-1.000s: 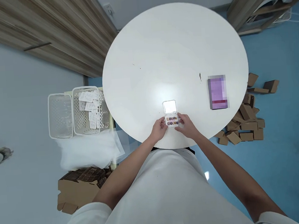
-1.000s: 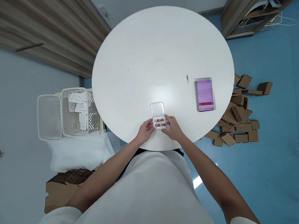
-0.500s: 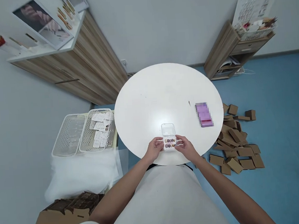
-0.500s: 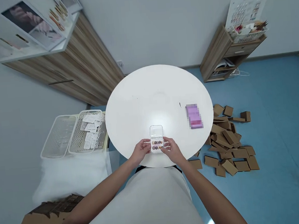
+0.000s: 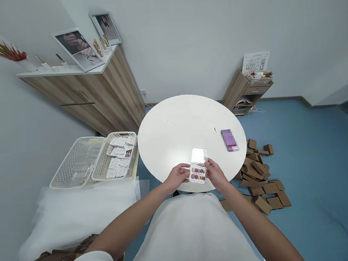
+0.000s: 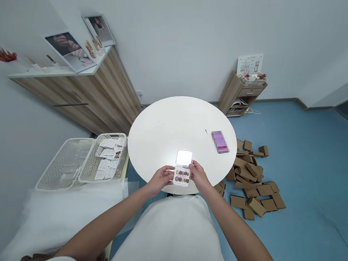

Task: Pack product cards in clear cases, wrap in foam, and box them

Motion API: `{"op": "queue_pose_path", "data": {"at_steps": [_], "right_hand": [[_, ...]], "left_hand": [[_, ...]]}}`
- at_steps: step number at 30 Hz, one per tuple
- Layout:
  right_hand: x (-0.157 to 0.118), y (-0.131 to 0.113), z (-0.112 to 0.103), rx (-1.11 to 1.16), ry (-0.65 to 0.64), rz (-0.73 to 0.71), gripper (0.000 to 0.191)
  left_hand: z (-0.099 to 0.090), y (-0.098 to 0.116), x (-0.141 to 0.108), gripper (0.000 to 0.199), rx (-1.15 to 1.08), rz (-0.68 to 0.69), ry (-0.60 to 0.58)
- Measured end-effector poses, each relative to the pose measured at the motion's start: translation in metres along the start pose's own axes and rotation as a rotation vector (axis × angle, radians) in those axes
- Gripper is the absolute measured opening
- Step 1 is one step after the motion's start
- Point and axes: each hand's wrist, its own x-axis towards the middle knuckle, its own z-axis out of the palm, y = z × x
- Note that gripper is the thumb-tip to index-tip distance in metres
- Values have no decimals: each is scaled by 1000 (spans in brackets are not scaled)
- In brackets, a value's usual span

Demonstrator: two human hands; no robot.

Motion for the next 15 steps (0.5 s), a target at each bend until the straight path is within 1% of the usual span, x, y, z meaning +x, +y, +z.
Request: {"op": "queue_pose_path", "data": {"at_steps": [4, 9, 15], "right_hand": [[-15, 1, 12, 28, -4, -51, 46], [-33, 2, 20, 125, -47, -98, 36], [-43, 3, 30, 128, 14, -159, 30]], "left_hand": [[-7, 0, -10, 40, -41, -5, -27], [-10, 4, -17, 40, -104, -24, -66], [-8, 11, -24, 38, -155, -48, -75]]}}
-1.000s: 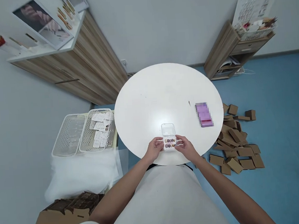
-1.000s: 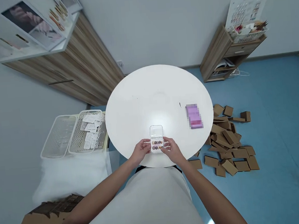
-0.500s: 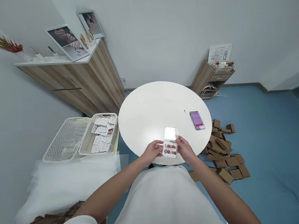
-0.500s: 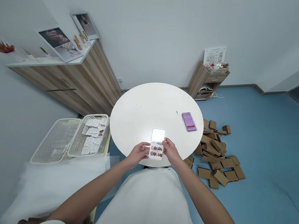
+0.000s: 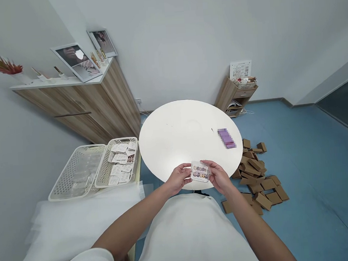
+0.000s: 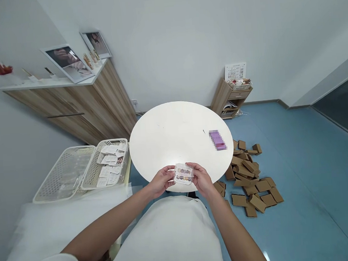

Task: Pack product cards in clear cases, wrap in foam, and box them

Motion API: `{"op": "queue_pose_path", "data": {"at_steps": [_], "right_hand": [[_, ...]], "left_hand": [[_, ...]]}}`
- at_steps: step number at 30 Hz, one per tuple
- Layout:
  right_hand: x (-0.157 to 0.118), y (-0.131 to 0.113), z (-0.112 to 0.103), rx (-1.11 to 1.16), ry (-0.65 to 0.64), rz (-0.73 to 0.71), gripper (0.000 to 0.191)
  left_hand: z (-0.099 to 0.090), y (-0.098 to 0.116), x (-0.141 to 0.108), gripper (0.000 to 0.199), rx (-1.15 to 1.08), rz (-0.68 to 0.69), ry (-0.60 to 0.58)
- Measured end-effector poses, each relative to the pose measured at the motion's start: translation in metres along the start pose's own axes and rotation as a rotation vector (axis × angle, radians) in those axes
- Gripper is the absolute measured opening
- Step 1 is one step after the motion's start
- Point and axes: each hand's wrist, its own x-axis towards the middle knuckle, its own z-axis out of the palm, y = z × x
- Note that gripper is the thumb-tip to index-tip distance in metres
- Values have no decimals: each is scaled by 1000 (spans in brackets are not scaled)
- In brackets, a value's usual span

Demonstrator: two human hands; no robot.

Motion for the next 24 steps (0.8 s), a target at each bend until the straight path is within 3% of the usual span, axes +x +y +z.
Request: {"op": "queue_pose_path", "data": {"at_steps": [7, 15, 20, 24], "right_hand": [[-5, 5, 2, 40, 30, -5, 39], [-18, 13, 1, -59, 129, 54, 46], [-22, 15, -3, -52, 161, 31, 48], [-20, 17, -10, -91, 179, -4, 49]], "left_hand": [[-1, -1, -1, 36, -72, 11, 28], [-1, -6, 3, 40, -73, 55, 59], [3, -6, 2, 36, -62, 23, 35], [4, -3, 0, 44, 7, -15, -15]]}}
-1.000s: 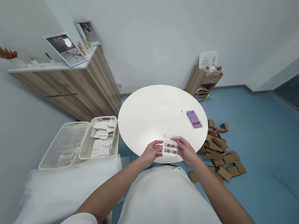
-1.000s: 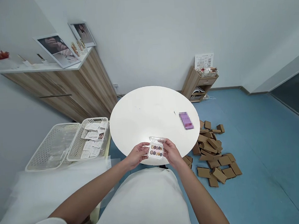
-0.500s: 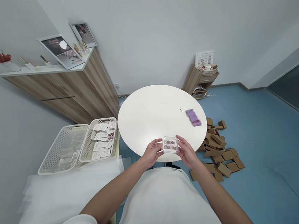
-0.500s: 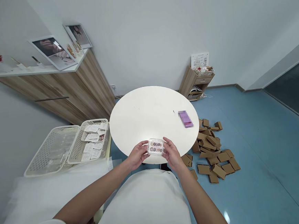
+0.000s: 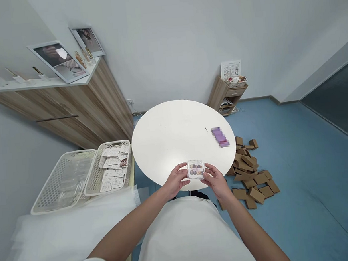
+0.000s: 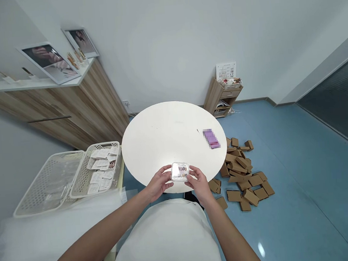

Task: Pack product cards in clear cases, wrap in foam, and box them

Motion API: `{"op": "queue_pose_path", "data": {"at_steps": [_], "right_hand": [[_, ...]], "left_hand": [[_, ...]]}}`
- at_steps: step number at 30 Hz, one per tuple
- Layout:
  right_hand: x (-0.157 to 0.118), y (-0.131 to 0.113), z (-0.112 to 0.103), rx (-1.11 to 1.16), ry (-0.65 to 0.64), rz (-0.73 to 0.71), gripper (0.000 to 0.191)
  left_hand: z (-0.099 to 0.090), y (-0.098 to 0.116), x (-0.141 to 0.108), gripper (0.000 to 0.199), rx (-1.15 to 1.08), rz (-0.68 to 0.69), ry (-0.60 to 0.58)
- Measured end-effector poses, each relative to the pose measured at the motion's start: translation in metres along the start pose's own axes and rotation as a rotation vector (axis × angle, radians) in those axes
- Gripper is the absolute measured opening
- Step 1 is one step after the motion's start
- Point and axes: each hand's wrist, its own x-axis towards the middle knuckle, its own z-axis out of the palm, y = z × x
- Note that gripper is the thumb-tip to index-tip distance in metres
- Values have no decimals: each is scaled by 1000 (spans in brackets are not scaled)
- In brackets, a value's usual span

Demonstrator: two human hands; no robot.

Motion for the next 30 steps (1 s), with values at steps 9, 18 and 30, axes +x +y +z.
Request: {"op": "queue_pose_path", "data": {"at_steps": [9, 18, 30], "right_hand": [[4, 4, -5, -18, -8, 2, 47], [30, -9, -20, -75, -62, 37, 43], [71, -9, -43, -57, -102, 134, 46]], "left_hand": [[1, -8, 4, 37, 274, 48, -4], [11, -17, 24, 37, 480, 188, 115], [25, -21, 53, 32, 479, 165, 252]]}}
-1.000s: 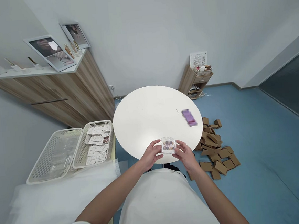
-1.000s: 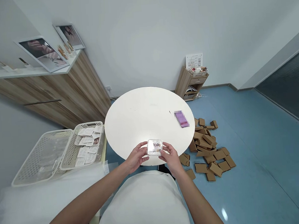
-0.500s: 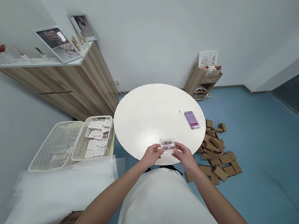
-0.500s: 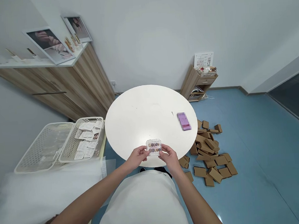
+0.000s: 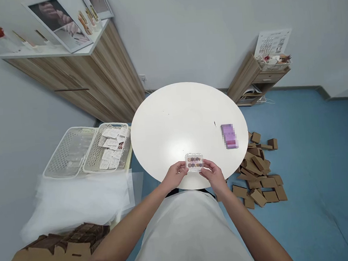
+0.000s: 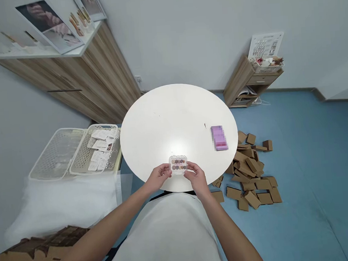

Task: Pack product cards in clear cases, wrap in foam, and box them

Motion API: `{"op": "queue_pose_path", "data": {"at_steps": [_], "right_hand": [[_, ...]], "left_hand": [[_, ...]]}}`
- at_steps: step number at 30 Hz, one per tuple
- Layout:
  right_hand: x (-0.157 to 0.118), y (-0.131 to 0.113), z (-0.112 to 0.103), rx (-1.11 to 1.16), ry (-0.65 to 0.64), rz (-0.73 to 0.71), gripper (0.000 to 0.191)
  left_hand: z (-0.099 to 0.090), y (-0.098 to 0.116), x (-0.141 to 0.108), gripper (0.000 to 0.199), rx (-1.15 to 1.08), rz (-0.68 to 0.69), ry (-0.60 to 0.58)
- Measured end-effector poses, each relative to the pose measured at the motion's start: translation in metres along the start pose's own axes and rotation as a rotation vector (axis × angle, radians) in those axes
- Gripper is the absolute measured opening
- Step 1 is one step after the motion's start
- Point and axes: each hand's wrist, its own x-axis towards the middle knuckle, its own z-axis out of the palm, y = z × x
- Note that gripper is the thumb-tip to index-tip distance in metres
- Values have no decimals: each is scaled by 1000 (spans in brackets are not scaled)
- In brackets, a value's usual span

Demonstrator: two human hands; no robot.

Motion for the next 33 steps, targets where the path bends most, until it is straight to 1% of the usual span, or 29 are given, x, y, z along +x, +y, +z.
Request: {"op": "queue_pose_path", "data": {"at_steps": [4, 8, 11, 13, 15, 19, 22, 26, 29, 33], "right_hand": [[13, 0, -10, 20, -9, 30, 45], [25, 0, -21, 23, -33, 60, 45], [32, 0, -26, 0, -42, 56, 46], [35, 0, -27, -4, -44, 47, 47], [38, 1, -26, -8, -42, 43, 48], [43, 6, -19, -16, -47, 53, 45], [45, 8, -12, -37, -67, 63, 44], [46, 7, 0, -137, -110, 71, 44], [47, 6, 14, -217, -140, 74, 43], [53, 13, 42, -366, -116, 75, 47]], "left_hand": [[9, -2, 12, 34, -27, -68, 48], [18, 0, 20, 33, -1, -86, 82], [24, 0, 23, 32, 21, -90, 110], [26, -3, 25, 34, 33, -75, 141], [28, -8, 27, 37, 57, -36, 198], [28, -15, 25, 42, 128, 27, 296], [25, -16, 21, 44, 170, 40, 311], [15, -18, 15, 45, 217, 30, 328], [1, -22, 12, 48, 228, -4, 332], [-25, -29, 8, 50, 193, -52, 329]]}}
